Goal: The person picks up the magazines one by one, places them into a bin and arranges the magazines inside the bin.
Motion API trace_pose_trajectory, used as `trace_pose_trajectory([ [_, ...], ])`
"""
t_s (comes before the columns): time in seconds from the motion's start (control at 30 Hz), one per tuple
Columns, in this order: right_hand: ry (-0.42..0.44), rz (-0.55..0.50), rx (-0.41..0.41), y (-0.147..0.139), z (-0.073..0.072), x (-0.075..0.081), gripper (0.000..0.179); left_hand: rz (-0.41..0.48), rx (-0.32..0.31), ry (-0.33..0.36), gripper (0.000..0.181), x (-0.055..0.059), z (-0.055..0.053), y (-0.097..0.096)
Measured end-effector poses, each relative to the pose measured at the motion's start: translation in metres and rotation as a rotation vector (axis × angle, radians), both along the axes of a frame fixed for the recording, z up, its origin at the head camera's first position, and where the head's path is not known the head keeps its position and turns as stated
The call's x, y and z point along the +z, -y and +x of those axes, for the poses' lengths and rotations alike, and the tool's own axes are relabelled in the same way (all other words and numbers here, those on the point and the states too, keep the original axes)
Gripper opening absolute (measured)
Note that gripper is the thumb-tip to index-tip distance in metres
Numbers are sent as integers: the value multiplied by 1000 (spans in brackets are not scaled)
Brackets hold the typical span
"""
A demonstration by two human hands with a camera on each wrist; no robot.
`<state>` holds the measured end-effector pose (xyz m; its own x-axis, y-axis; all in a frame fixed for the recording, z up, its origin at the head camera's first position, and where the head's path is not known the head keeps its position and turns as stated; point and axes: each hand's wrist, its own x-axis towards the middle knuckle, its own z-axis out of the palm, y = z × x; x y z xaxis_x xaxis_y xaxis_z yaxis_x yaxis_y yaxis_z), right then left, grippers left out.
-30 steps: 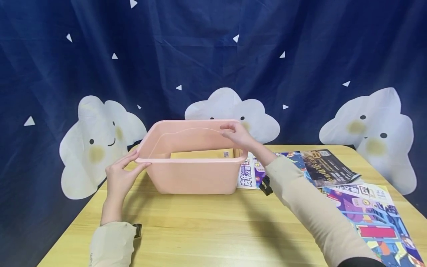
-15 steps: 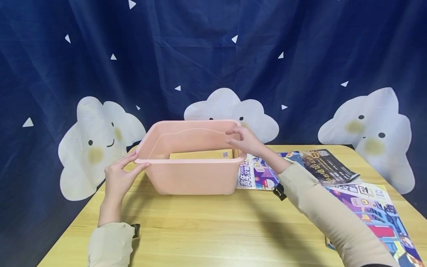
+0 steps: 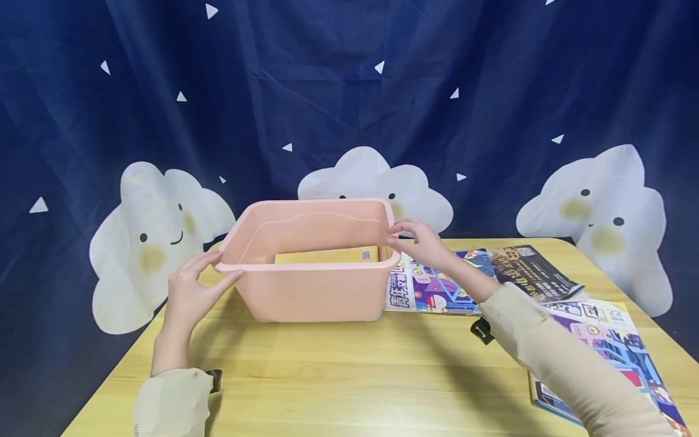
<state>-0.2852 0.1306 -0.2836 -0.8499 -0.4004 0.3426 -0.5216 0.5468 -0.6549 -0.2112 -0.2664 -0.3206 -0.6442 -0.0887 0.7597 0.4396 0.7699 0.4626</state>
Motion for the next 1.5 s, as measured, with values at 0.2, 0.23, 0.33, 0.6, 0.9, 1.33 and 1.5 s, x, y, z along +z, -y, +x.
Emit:
trace_pose_trajectory([
  [0.2,11,-13,-33,-9,7,-8,29,4,-40,70,52,0,0,-2],
  [0.23,8,-14,-34,-10,8,-10,29,5,-46,82,53,-1,1,-2],
  [0.33,7,-19,-47,-15,10,-15,29,7,-50,126,57,-3,3,-2],
  [0.6,-3,-28,-108,-36,14,-29,27,-4,-11,163,60,-4,4,-5],
  [0.9,-68,25,-150,-61,23,-37,24,-6,-7,144,60,1,2,-5],
  [1.33,-56,72,-219,-89,25,-59,18,22,-17,134,59,0,2,-5],
  [1.5,16,73,-251,-98,23,-66,23,37,-11,159,61,0,2,-5],
])
